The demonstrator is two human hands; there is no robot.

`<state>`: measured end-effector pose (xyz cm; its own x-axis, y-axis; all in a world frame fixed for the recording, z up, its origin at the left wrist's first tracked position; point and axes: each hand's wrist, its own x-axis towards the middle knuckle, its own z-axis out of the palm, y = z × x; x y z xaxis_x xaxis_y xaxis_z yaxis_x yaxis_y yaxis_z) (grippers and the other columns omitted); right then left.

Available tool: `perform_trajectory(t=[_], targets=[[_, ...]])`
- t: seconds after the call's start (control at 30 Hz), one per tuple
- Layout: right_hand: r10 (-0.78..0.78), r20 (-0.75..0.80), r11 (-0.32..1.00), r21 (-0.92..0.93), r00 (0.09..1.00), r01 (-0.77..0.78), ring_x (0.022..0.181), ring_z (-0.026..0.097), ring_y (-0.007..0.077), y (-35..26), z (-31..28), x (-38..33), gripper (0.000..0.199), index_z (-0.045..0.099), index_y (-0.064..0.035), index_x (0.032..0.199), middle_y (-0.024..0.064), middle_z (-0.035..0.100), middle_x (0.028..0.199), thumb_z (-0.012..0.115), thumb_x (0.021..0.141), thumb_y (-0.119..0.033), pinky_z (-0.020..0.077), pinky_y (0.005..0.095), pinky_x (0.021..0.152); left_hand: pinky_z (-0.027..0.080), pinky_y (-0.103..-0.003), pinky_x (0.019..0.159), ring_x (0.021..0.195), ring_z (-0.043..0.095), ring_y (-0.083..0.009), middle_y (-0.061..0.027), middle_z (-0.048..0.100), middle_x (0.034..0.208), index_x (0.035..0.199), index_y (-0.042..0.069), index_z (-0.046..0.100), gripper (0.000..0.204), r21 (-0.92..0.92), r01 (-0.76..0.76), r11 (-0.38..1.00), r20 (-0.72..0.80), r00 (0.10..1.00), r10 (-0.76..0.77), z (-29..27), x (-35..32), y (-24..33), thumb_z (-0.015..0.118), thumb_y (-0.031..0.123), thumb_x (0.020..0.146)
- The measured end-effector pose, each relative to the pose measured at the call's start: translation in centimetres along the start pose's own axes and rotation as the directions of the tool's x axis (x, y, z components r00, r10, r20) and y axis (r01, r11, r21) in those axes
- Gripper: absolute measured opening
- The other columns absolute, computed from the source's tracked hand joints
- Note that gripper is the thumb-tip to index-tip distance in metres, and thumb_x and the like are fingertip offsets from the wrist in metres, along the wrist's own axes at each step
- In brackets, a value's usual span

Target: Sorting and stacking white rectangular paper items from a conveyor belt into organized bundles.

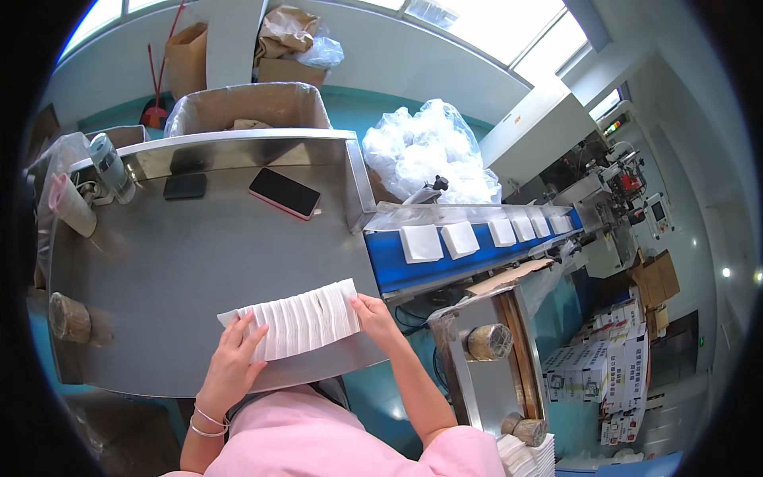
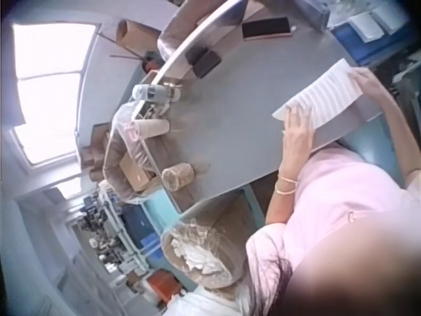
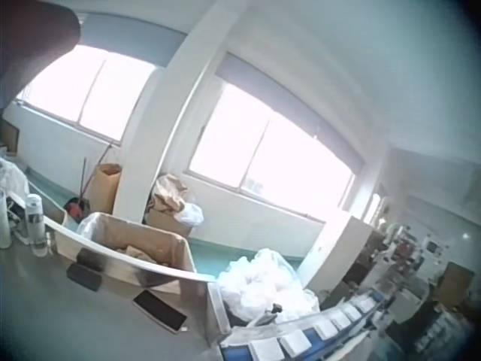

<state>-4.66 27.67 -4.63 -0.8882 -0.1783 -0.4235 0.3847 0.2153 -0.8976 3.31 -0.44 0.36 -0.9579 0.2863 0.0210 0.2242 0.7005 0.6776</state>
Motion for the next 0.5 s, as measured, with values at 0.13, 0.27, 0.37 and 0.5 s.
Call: perform_trajectory(t=[0.13, 0.27, 0.37, 0.5], targets=[[-0.197, -0.045, 0.980, -0.014, 0.979, 0.197, 0.094, 0.057, 0.0110, 2.4, -1.9, 0.9, 0.029, 0.051, -0.0002, 0.118, 0.0043, 0.059, 0.105, 0.046, 0.092, -0.012, 0.0471, 0.0265, 0.079, 0.035, -0.043, 0.102, 0.125, 0.036, -0.0397, -0.0192, 0.038, 0.134, 0.121, 0.007, 0.050, 0.057, -0.011, -0.012, 1.000, 0.003, 1.000, 0.012, 0.0, 0.0, 0.2, 0.071, 0.003, 0.068], [0.131, -0.412, 0.764, 0.621, 0.902, 0.173, 0.113, 0.050, 0.0254, 4.4, -5.2, 2.1, 0.044, 0.032, 0.0001, 0.131, 0.0143, 0.046, 0.125, 0.047, 0.093, -0.017, 0.0467, 0.0357, 0.087, 0.035, -0.042, 0.101, 0.125, 0.036, -0.0395, -0.0192, 0.038, 0.135, 0.121, 0.007, 0.051, 0.056, -0.044, -0.019, 0.999, 0.003, 1.000, 0.019, 0.3, 0.1, 0.0, 0.071, 0.003, 0.069], [0.167, -0.324, 0.882, 0.470, 0.931, 0.005, 0.110, 0.051, 0.0217, 0.3, -0.9, 0.2, 0.047, 0.032, 0.0008, 0.132, 0.0128, 0.044, 0.130, 0.048, 0.093, -0.019, 0.0458, 0.0354, 0.089, 0.035, -0.042, 0.101, 0.125, 0.036, -0.0395, -0.0191, 0.038, 0.135, 0.121, 0.007, 0.051, 0.055, -0.050, -0.020, 0.999, -0.011, 1.000, 0.020, 0.5, 0.0, -0.2, 0.071, 0.004, 0.069], [-0.001, 0.097, 0.974, -0.225, 0.995, 0.023, 0.100, 0.052, 0.0109, 1.1, -0.1, 0.0, 0.044, 0.039, 0.0025, 0.128, 0.0056, 0.054, 0.112, 0.053, 0.090, -0.014, 0.0419, 0.0255, 0.087, 0.035, -0.042, 0.101, 0.125, 0.036, -0.0395, -0.0190, 0.038, 0.135, 0.121, 0.007, 0.051, 0.055, -0.056, -0.043, 0.998, -0.004, 0.999, 0.043, 0.6, 0.3, 0.0, 0.071, 0.005, 0.070]])
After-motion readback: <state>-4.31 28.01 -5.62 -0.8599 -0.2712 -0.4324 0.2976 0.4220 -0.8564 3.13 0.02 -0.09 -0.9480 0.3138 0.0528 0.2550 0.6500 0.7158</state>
